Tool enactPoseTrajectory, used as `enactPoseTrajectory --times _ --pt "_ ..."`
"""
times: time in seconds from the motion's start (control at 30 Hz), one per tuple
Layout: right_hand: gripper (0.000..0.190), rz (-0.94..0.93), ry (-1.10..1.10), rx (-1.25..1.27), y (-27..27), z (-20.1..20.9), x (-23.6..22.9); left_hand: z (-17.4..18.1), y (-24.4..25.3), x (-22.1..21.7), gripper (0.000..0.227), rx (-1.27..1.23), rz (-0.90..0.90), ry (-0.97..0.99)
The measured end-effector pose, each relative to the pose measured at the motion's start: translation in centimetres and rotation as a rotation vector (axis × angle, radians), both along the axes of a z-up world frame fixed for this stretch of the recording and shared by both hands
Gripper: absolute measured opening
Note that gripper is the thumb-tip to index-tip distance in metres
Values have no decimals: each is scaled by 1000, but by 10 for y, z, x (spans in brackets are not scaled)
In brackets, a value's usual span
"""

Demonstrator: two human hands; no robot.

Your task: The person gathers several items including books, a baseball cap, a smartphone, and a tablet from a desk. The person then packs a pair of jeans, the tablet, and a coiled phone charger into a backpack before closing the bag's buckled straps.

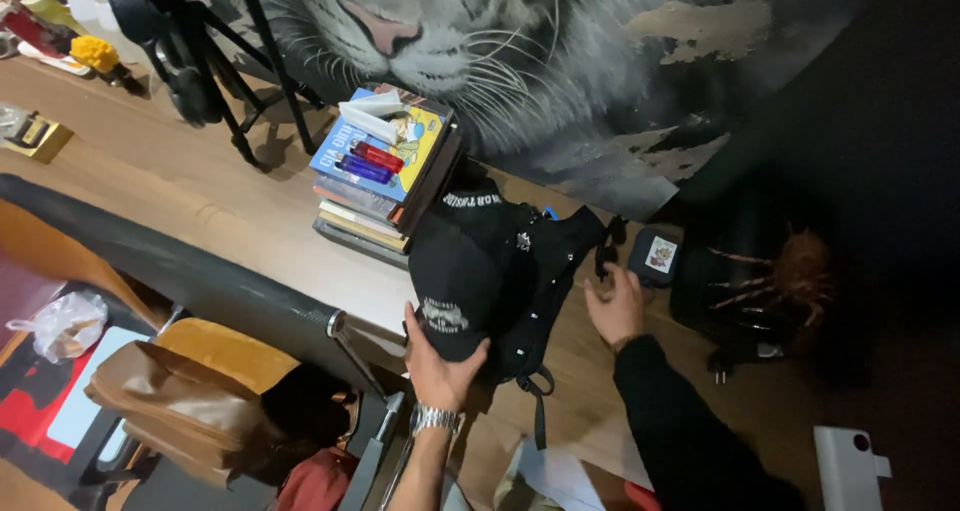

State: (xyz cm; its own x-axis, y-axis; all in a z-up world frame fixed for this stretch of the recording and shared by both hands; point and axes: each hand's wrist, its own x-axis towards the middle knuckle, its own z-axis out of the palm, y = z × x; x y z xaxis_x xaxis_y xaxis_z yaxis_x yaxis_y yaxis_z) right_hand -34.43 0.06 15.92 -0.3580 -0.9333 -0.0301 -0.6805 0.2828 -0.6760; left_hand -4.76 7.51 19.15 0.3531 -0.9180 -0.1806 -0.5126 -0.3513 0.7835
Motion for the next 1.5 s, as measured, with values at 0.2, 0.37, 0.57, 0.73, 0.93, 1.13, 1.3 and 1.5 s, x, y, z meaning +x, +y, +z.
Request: enactPoseTrajectory --times 0.2,0.37,0.57,0.73,0.93,1.13,1.3,1.5 --pt "42 -111 -354 142 9 -26 -37 -44 66 -1 138 -289 -359 -205" --pt "43 -17 -319 235 -4 32 -37 -39 103 -21 133 -267 -640 -207" --pt "59 141 65 220 -48 18 -36 -43 121 -26 133 -163 -792 -153" --pt "83 162 160 228 -82 -61 -61 -51 128 -13 133 -82 -738 -226" --pt "73 -5 161 69 -74 -34 -45 -52 130 2 128 -75 -584 -118" --pt "60 464 -66 -107 -82 19 9 -40 117 2 146 -142 -353 -55" --pt "54 619 -21 -158 -84 45 32 -11 99 1 146 -98 -153 50" --pt "56 589 -495 -41 -87 61 48 -11 87 4 150 -63 -29 33"
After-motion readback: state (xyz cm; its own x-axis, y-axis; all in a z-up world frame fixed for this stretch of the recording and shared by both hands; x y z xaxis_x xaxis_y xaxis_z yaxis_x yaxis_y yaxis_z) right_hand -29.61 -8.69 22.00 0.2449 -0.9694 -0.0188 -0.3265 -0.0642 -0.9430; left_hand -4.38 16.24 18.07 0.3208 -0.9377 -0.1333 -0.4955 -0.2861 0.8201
